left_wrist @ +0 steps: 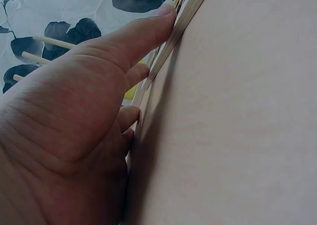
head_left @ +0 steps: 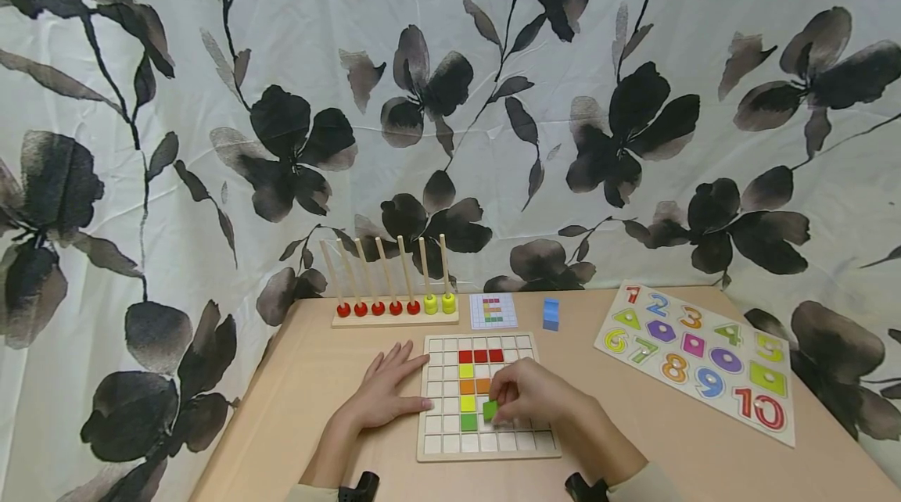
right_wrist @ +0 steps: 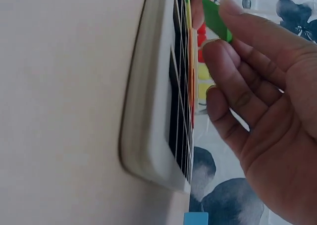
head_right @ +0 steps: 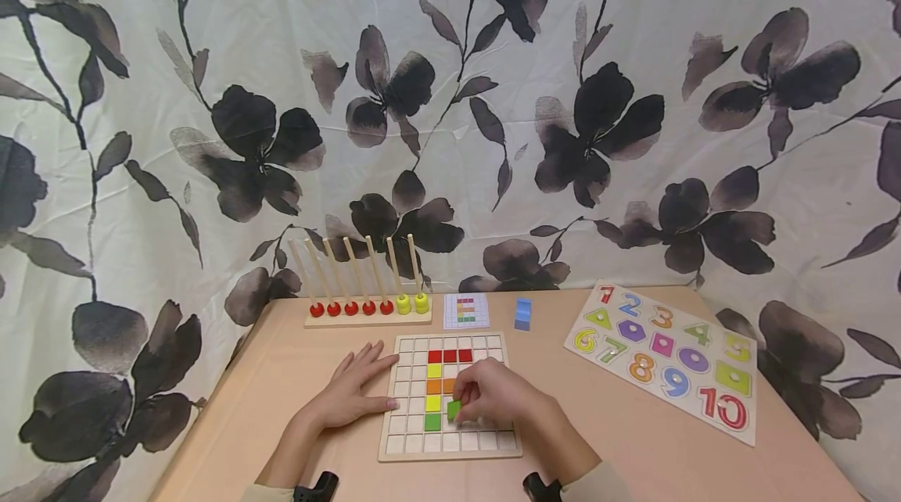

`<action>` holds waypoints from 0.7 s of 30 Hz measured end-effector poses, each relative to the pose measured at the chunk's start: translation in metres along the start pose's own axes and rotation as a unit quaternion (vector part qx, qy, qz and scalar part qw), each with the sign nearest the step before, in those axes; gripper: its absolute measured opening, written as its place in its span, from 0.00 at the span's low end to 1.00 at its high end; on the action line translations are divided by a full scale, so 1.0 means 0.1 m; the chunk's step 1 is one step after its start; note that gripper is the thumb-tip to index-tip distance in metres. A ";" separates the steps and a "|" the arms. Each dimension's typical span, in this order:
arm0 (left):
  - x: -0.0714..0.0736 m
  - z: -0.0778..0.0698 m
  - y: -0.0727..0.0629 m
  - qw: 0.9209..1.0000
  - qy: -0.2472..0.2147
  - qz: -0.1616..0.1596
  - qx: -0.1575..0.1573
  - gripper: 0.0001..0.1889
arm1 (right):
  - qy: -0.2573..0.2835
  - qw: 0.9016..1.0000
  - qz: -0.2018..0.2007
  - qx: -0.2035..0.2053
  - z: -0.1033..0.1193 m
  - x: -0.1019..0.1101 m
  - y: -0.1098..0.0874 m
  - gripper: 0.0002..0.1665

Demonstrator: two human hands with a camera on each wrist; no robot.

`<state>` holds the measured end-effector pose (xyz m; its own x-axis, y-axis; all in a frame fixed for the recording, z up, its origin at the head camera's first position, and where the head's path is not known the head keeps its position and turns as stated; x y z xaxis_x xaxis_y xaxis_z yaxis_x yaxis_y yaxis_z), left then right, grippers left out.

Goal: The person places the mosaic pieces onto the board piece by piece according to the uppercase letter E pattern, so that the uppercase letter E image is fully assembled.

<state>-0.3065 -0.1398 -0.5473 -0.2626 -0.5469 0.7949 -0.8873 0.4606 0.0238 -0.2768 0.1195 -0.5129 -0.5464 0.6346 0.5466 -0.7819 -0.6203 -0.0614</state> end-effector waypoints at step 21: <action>0.00 0.01 -0.01 1.000 0.009 0.001 0.004 0.45 | -0.054 0.997 0.034 0.035 0.01 -0.15 0.04 0.12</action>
Point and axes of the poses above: each hand's wrist, its own y-axis towards the middle knuckle, its own x-axis out of the back of the hand, z = x × y, the point moved 7 cm from there along y, towards the middle knuckle, and after that the axes turned 1 degree about z, right-handed, at the moved point
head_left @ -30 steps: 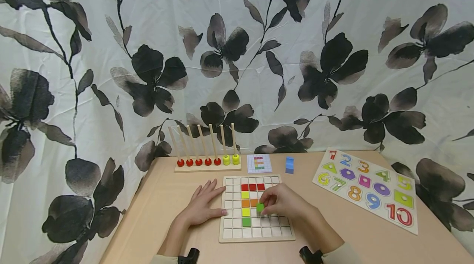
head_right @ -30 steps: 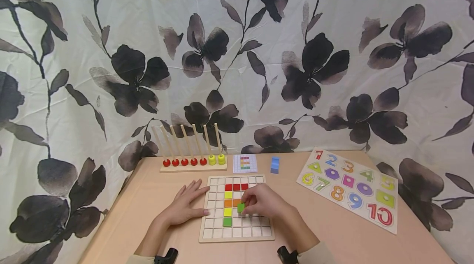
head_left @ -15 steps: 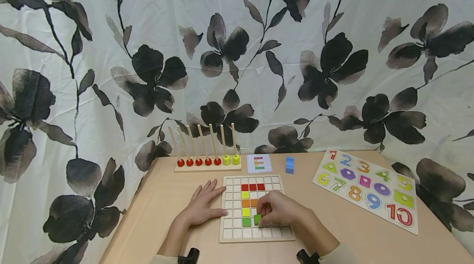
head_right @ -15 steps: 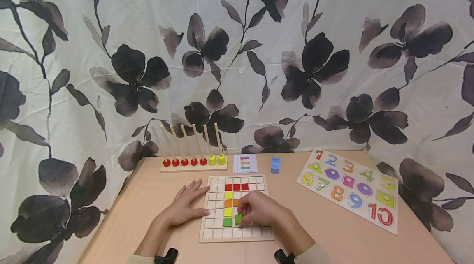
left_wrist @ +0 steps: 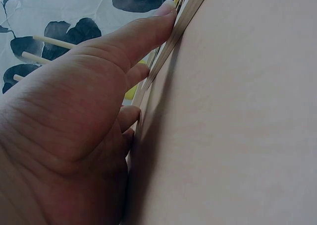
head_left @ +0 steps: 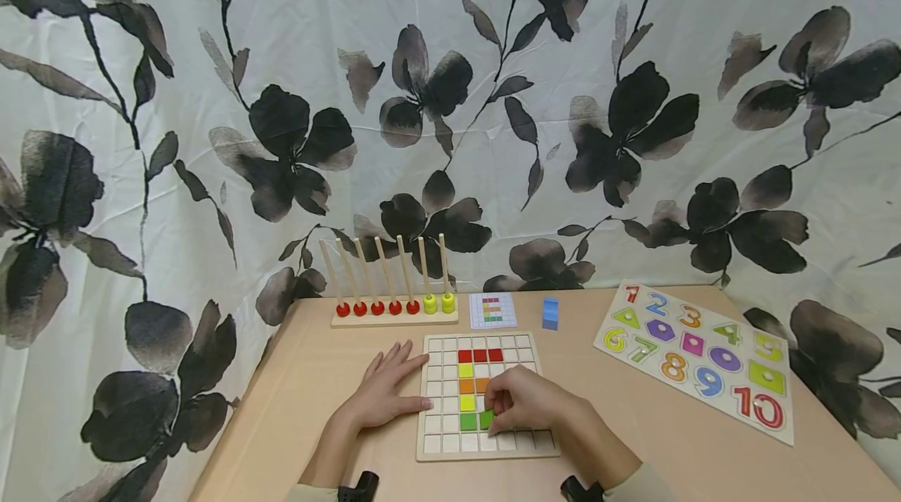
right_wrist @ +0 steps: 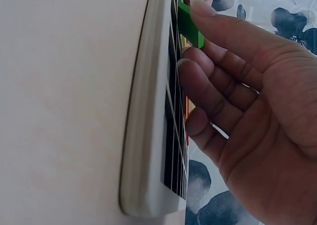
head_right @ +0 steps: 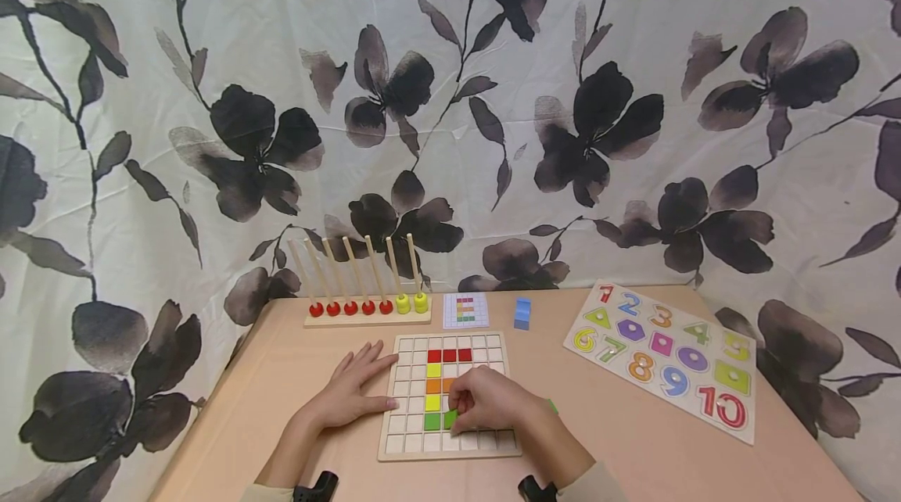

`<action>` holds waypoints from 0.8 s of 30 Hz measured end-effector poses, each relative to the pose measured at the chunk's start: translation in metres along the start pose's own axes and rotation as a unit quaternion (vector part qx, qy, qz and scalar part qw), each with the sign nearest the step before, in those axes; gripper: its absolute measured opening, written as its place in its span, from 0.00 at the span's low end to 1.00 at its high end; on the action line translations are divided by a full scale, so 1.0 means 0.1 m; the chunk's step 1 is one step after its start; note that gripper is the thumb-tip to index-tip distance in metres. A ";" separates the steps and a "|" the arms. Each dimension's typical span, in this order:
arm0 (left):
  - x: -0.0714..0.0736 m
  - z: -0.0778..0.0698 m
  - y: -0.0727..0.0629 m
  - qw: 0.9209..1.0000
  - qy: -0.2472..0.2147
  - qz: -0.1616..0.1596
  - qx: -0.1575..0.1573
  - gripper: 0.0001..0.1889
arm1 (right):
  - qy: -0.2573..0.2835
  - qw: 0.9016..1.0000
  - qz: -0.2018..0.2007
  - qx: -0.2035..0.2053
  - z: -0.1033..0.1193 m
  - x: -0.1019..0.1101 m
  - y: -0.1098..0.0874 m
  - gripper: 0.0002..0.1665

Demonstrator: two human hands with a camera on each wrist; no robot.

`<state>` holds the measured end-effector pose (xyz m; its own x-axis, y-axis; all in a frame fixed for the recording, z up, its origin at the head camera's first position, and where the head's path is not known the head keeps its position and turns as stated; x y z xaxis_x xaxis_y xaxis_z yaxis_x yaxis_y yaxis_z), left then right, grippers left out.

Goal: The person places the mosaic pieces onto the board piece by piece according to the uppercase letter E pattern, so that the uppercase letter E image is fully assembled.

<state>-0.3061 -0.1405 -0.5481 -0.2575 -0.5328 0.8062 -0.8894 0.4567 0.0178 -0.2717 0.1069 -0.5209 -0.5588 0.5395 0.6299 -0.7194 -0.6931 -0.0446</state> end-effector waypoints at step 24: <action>-0.01 0.02 0.00 1.000 -0.006 0.003 0.007 0.44 | -0.027 1.000 0.002 -0.001 0.03 -0.01 0.00 0.14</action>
Point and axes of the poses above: each hand's wrist, its own y-axis towards the middle knuckle, its own x-axis out of the back of the hand, z = x × y, the point moved 7 cm from there along y, towards the middle knuckle, and after that the axes turned 1 degree about z, right-handed, at the moved point
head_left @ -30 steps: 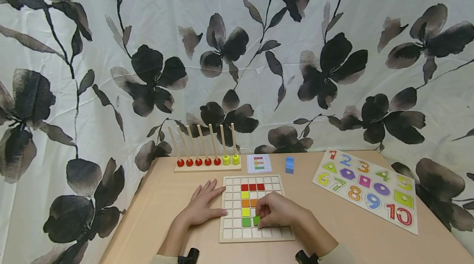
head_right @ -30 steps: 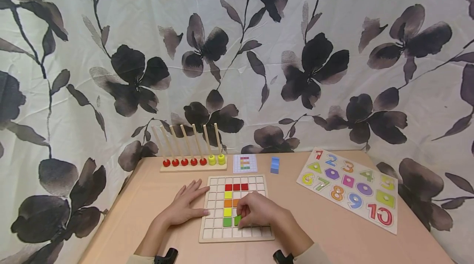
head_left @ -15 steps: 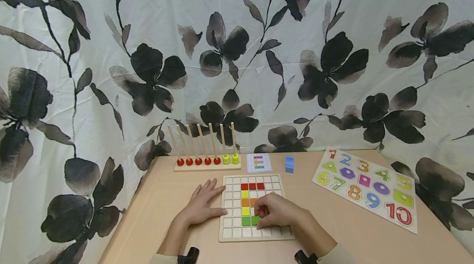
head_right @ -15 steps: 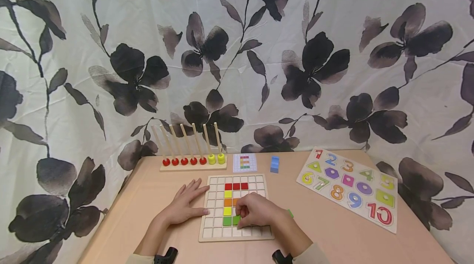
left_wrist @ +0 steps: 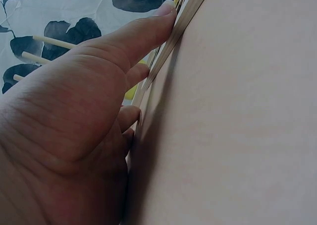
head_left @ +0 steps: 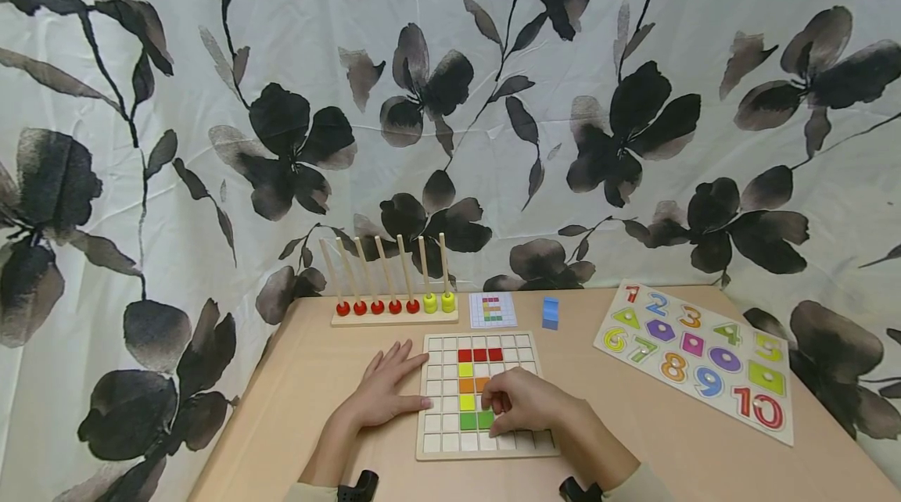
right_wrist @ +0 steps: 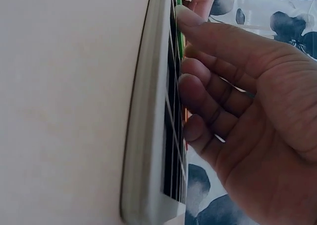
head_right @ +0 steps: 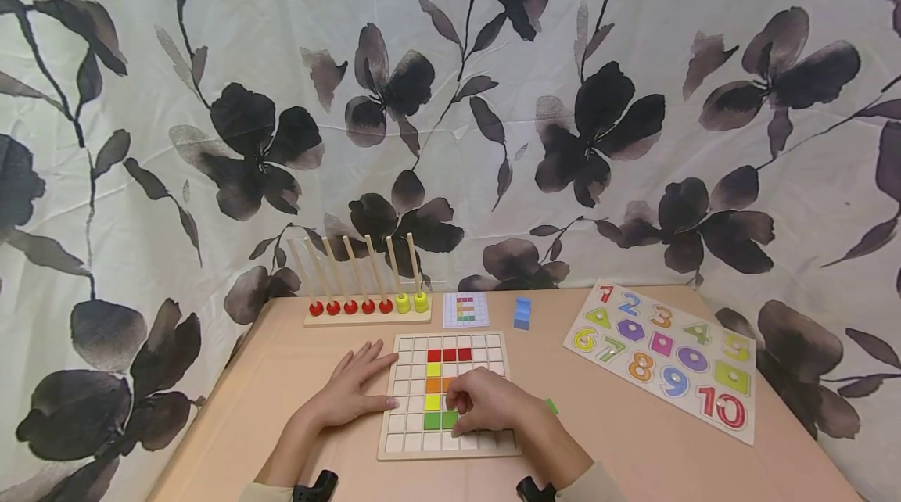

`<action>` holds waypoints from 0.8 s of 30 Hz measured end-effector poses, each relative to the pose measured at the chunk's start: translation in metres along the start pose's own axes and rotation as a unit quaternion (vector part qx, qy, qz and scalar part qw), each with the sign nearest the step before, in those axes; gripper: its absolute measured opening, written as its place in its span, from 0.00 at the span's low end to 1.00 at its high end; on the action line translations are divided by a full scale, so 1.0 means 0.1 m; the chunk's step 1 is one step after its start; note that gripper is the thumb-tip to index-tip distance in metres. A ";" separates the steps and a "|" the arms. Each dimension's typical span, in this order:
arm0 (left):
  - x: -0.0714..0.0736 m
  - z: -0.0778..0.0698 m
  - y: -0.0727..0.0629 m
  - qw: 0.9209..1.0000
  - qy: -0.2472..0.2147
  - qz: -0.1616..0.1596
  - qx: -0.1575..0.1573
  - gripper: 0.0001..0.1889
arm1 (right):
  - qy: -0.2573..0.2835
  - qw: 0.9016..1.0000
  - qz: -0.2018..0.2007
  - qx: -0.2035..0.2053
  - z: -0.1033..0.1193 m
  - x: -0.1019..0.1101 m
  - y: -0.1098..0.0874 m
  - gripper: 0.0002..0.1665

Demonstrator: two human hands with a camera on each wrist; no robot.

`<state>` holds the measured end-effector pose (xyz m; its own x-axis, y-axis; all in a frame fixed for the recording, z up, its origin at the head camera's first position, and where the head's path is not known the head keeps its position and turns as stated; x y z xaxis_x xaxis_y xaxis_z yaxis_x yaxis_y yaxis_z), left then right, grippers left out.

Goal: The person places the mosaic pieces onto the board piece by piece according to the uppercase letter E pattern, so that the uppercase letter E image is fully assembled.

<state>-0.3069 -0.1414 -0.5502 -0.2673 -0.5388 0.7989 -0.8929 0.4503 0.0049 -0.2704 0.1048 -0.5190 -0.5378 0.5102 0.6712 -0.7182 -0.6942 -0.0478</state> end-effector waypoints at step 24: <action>0.01 -0.01 -0.01 1.000 0.000 0.004 0.002 0.44 | 0.004 0.993 -0.100 -0.059 -0.20 0.79 -0.45 0.21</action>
Point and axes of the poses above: each hand's wrist, its own y-axis towards the middle knuckle, its own x-axis out of the back of the hand, z = x × y, the point moved 7 cm from there along y, towards the middle knuckle, and after that the axes turned 1 degree about z, right-handed, at the moved point
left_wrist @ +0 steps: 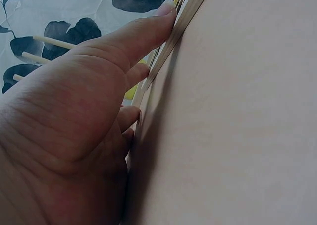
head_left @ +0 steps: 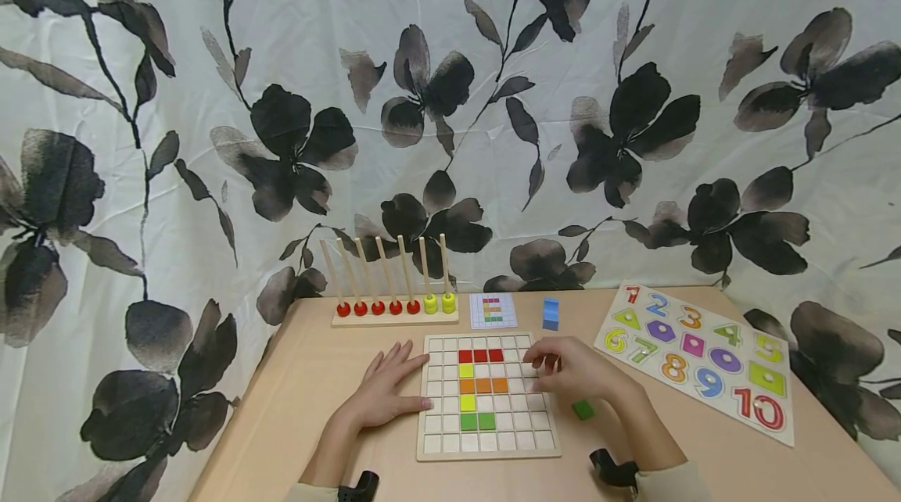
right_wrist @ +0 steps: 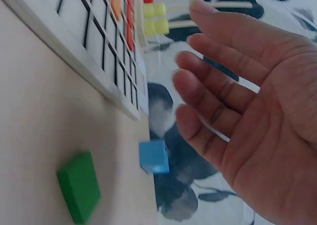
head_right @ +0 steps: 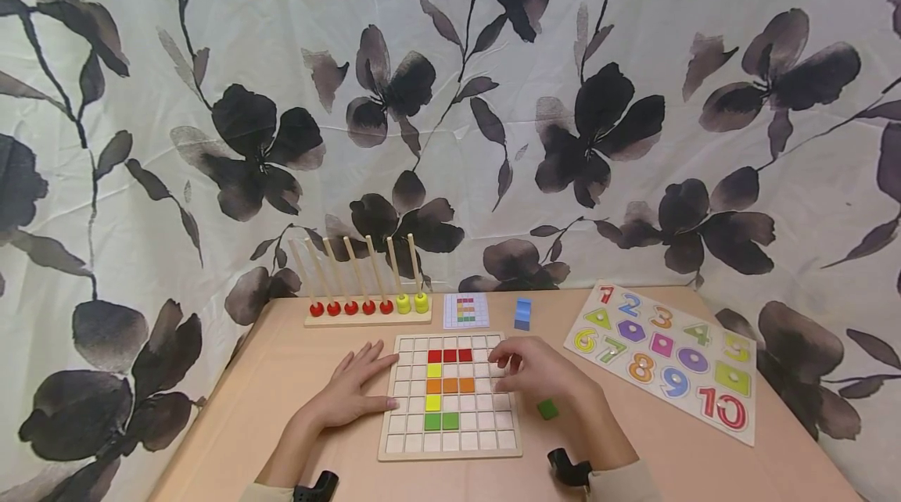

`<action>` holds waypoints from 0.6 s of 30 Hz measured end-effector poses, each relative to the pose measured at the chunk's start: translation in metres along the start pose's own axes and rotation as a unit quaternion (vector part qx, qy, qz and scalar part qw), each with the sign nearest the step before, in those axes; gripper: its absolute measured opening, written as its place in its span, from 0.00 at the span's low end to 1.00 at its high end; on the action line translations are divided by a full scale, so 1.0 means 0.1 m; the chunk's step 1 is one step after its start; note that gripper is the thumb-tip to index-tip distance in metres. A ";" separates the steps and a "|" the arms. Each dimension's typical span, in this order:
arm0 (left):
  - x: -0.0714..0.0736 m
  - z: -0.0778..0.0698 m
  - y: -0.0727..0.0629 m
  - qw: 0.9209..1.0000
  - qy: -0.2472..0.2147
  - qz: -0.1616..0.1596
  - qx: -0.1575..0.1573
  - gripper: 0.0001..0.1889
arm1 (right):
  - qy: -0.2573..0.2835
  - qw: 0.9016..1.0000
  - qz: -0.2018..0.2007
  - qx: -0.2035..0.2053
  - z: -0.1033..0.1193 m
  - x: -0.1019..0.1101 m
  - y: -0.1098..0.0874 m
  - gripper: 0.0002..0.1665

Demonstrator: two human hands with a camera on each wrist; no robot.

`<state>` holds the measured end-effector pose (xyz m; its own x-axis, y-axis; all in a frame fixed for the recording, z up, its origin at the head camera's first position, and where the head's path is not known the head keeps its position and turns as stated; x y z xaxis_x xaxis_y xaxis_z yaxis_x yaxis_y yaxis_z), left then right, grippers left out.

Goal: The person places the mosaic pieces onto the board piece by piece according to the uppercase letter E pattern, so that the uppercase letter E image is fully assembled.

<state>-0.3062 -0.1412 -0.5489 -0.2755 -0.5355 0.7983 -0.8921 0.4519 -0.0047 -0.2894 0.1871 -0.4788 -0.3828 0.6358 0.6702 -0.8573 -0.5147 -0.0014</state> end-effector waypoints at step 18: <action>0.02 -0.02 0.00 1.000 0.006 -0.006 -0.007 0.45 | 0.020 0.998 0.062 -0.017 -0.32 0.25 -0.27 0.24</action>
<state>-0.3056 -0.1409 -0.5466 -0.2596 -0.5321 0.8059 -0.8903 0.4552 0.0138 -0.2873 0.2352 -0.4858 -0.4994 0.5906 0.6339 -0.8132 -0.5720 -0.1078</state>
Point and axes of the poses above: each hand's wrist, its own y-axis towards the middle knuckle, its own x-axis out of the back of the hand, z = x × y, the point moved 7 cm from there along y, towards the middle knuckle, and after that the axes turned 1 degree about z, right-handed, at the moved point
